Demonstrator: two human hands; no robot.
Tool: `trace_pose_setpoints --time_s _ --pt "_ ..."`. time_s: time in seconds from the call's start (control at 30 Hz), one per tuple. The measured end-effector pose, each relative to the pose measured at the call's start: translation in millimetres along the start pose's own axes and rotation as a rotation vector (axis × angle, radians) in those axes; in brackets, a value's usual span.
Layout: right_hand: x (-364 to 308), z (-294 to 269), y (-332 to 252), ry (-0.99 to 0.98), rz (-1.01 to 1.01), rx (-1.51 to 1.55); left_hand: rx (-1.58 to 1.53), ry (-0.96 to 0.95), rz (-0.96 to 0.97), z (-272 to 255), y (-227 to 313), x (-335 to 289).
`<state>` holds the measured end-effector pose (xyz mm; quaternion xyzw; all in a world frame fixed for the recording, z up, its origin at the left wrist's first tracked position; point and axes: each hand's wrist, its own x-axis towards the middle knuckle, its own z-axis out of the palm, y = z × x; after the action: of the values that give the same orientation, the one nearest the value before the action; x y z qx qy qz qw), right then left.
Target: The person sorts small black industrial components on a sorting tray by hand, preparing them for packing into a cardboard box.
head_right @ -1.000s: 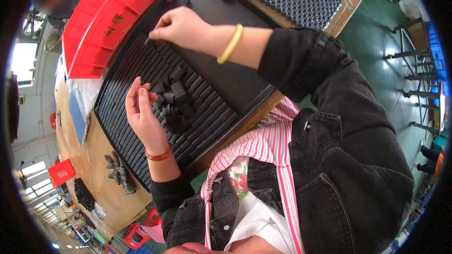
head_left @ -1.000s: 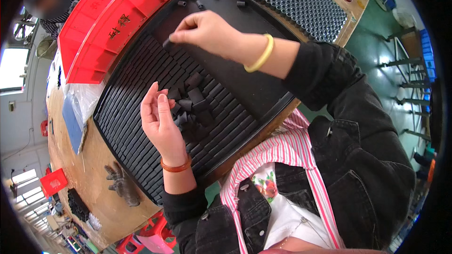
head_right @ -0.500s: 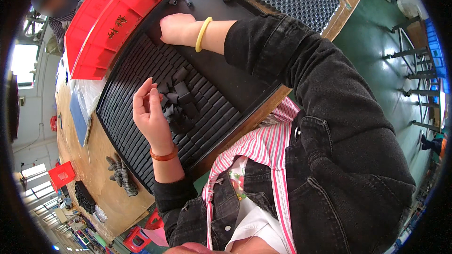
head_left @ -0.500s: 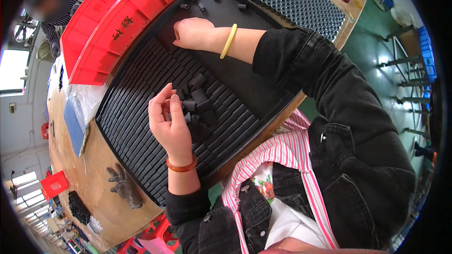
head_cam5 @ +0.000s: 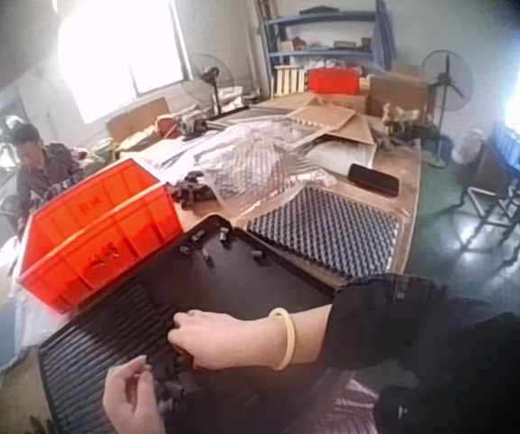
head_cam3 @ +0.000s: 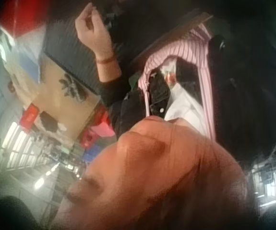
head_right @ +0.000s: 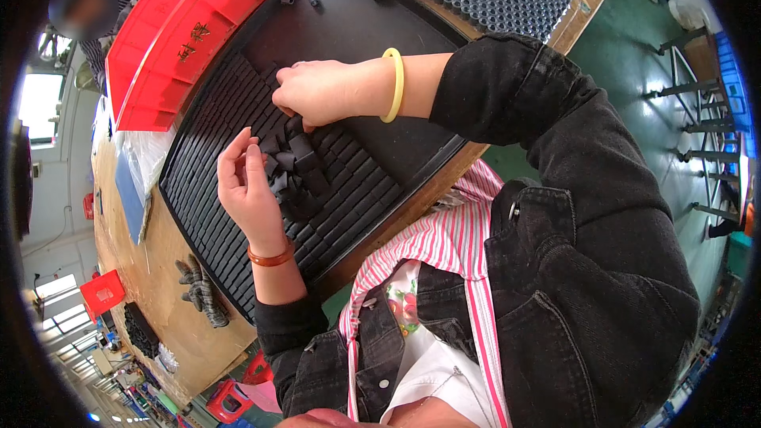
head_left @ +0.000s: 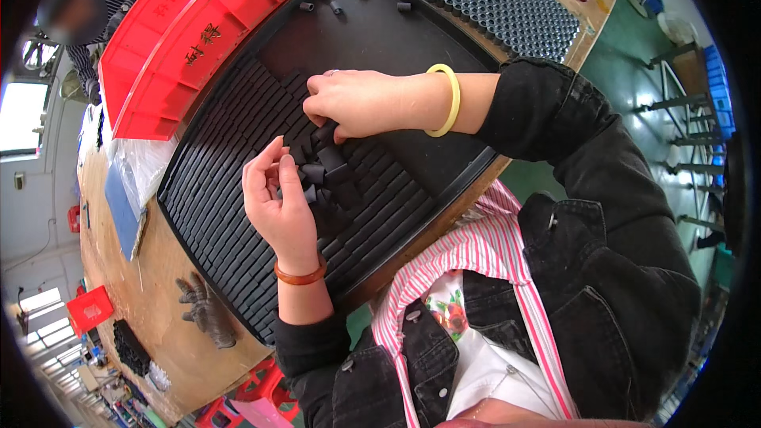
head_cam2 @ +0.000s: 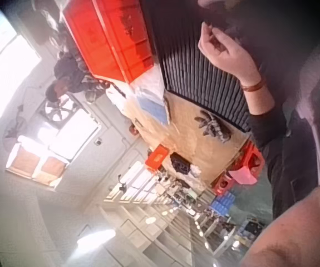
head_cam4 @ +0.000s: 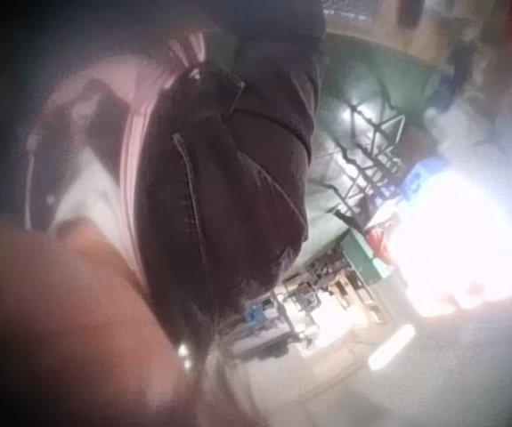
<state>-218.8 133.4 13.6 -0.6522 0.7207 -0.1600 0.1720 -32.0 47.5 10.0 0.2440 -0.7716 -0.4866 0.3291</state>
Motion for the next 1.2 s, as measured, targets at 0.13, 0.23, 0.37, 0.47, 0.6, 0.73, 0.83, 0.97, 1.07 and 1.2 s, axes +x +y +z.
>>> trace_pose_setpoints --time_s 0.13,0.23,0.37,0.47,0.6,0.73,0.83,0.97,1.07,1.2 --pt "-5 -15 -4 0.082 0.039 0.232 0.249 -0.050 0.151 0 6 1" --pt "-9 -21 -10 0.139 -0.020 0.492 0.459 -0.027 0.454 9 10 3" --pt "-13 -16 -25 0.222 -0.024 0.665 0.656 -0.029 0.586 4 15 1" --pt "-12 -18 -20 0.258 -0.039 0.665 0.659 -0.019 0.558 5 16 -1" --pt "-13 -38 15 0.441 0.018 0.493 0.483 -0.025 0.360 9 12 -4" --pt "-18 -41 112 0.630 0.250 -0.385 0.366 -0.017 0.286 14 15 -5" --pt "-34 -33 126 0.419 0.384 -0.460 0.338 -0.018 0.275 11 14 -6" --pt "-33 -44 124 0.201 0.455 -0.452 0.302 -0.025 0.246 10 14 -6" --pt "-24 -46 129 0.196 0.438 -0.413 0.286 -0.026 0.246 11 14 -6" --pt "10 -43 142 0.509 0.281 -0.449 0.288 -0.035 0.236 12 15 -7"
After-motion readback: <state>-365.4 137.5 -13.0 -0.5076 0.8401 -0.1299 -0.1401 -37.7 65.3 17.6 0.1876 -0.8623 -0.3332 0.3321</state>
